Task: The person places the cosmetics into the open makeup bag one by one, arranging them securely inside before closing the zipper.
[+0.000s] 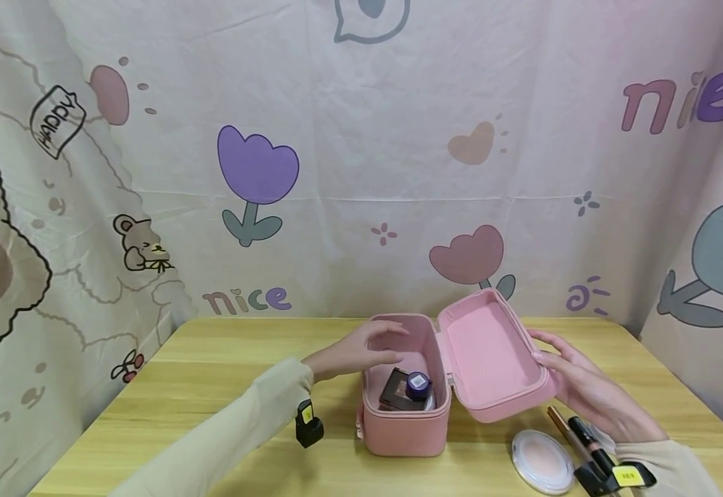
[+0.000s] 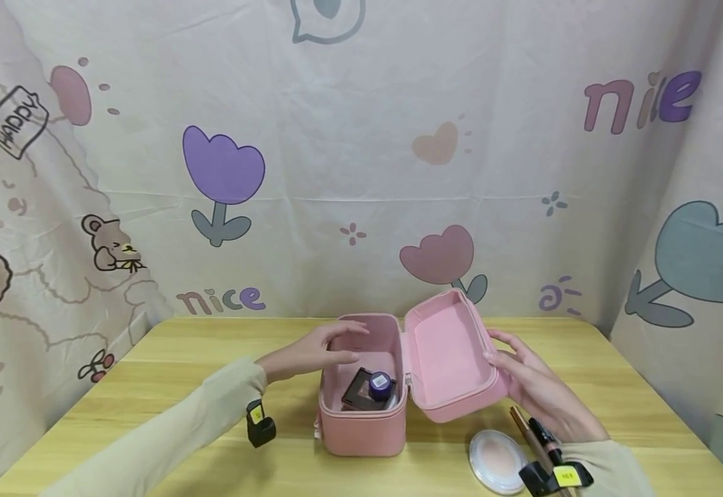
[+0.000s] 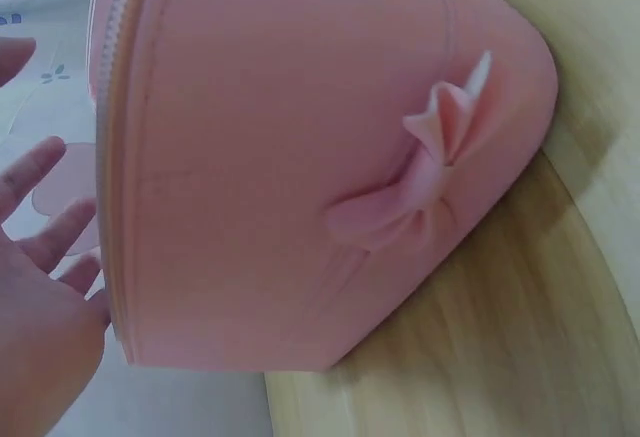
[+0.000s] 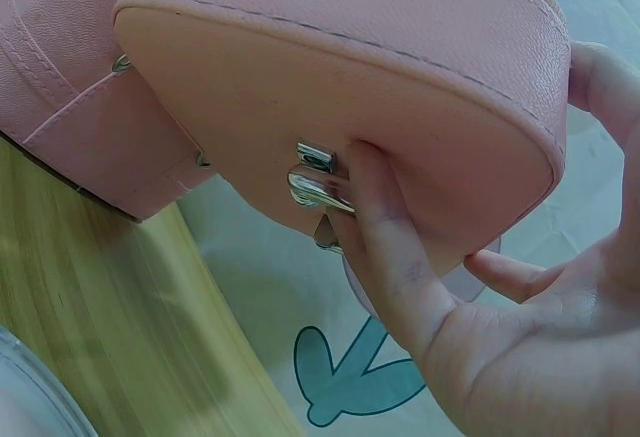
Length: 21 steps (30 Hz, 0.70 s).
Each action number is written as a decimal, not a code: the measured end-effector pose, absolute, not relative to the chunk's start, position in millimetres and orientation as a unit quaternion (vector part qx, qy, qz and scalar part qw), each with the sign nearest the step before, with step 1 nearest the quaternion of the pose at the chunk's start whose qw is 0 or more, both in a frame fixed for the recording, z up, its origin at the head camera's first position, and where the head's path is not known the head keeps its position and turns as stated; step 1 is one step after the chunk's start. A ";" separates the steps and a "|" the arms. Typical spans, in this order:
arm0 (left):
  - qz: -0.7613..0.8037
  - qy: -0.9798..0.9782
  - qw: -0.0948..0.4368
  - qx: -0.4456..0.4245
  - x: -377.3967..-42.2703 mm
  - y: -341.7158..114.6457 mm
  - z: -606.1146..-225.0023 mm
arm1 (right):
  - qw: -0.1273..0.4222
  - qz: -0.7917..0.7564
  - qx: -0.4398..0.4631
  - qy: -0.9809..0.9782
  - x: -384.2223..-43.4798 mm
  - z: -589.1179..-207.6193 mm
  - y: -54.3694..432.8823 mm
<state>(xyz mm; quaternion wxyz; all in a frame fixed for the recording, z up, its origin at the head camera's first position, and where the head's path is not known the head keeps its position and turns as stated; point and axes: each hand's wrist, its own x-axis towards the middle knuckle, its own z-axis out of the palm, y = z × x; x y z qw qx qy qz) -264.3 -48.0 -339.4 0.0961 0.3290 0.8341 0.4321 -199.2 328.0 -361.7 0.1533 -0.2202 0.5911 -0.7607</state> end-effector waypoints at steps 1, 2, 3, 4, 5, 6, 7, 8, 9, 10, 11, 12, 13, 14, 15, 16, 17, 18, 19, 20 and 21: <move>0.433 0.834 0.089 0.330 -264.0 -49.2 -339.8 | 0.153 -0.760 -0.220 0.592 -199.3 -361.7 328.0; 0.433 0.835 0.083 0.329 -263.7 -50.3 -340.3 | 0.152 -0.760 -0.218 0.593 -199.2 -361.8 328.0; 0.434 0.836 0.078 0.326 -263.6 -51.6 -340.9 | 0.152 -0.760 -0.217 0.594 -199.2 -361.8 328.0; 0.437 0.837 0.073 0.321 -263.2 -52.9 -341.6 | 0.152 -0.759 -0.217 0.594 -199.2 -361.8 328.0; 0.444 0.835 0.067 0.317 -262.8 -54.2 -342.3 | 0.152 -0.759 -0.219 0.593 -199.2 -361.7 328.0; 0.453 0.833 0.062 0.311 -262.4 -55.3 -343.2 | 0.153 -0.759 -0.222 0.592 -199.3 -361.6 328.1; 0.462 0.832 0.059 0.301 -261.5 -56.9 -344.3 | 0.154 -0.760 -0.224 0.591 -199.4 -361.6 327.9; 0.475 0.829 0.058 0.291 -260.8 -58.5 -345.9 | 0.156 -0.761 -0.226 0.588 -199.5 -361.6 327.7; 0.492 0.823 0.058 0.277 -259.8 -60.2 -347.6 | 0.157 -0.761 -0.227 0.587 -199.6 -361.5 327.4; 0.512 0.817 0.061 0.259 -258.1 -61.9 -349.4 | 0.157 -0.761 -0.227 0.587 -199.7 -361.4 327.1; 0.532 0.809 0.064 0.241 -256.1 -63.7 -351.5 | 0.157 -0.762 -0.225 0.587 -199.9 -361.3 326.8; 0.552 0.802 0.067 0.220 -254.0 -65.4 -353.6 | 0.156 -0.760 -0.223 0.590 -200.0 -361.1 326.4; 0.574 0.791 0.071 0.199 -252.0 -66.9 -355.9 | 0.153 -0.758 -0.220 0.594 -200.1 -360.9 326.2; 0.598 0.778 0.071 0.179 -249.8 -67.6 -357.6 | 0.152 -0.757 -0.218 0.597 -200.2 -360.7 326.0; 0.621 0.764 0.075 0.159 -247.6 -68.5 -359.6 | 0.149 -0.755 -0.215 0.601 -200.2 -360.6 325.9; 0.641 0.750 0.080 0.141 -245.3 -69.1 -361.2 | 0.148 -0.755 -0.211 0.603 -200.2 -360.6 326.1; 0.656 0.740 0.084 0.127 -243.5 -69.3 -362.9 | 0.147 -0.755 -0.209 0.604 -200.3 -360.5 326.3; 0.671 0.727 0.089 0.116 -241.9 -69.2 -364.6 | 0.147 -0.755 -0.208 0.604 -200.1 -360.6 326.6; 0.687 0.712 0.096 0.107 -240.2 -69.0 -366.6 | 0.147 -0.756 -0.206 0.604 -199.9 -360.8 326.9; 0.698 0.701 0.104 0.098 -238.2 -68.8 -368.5 | 0.149 -0.758 -0.205 0.602 -199.8 -361.1 327.2; 0.704 0.695 0.115 0.091 -236.3 -69.0 -371.1 | 0.149 -0.758 -0.204 0.601 -199.6 -361.4 327.5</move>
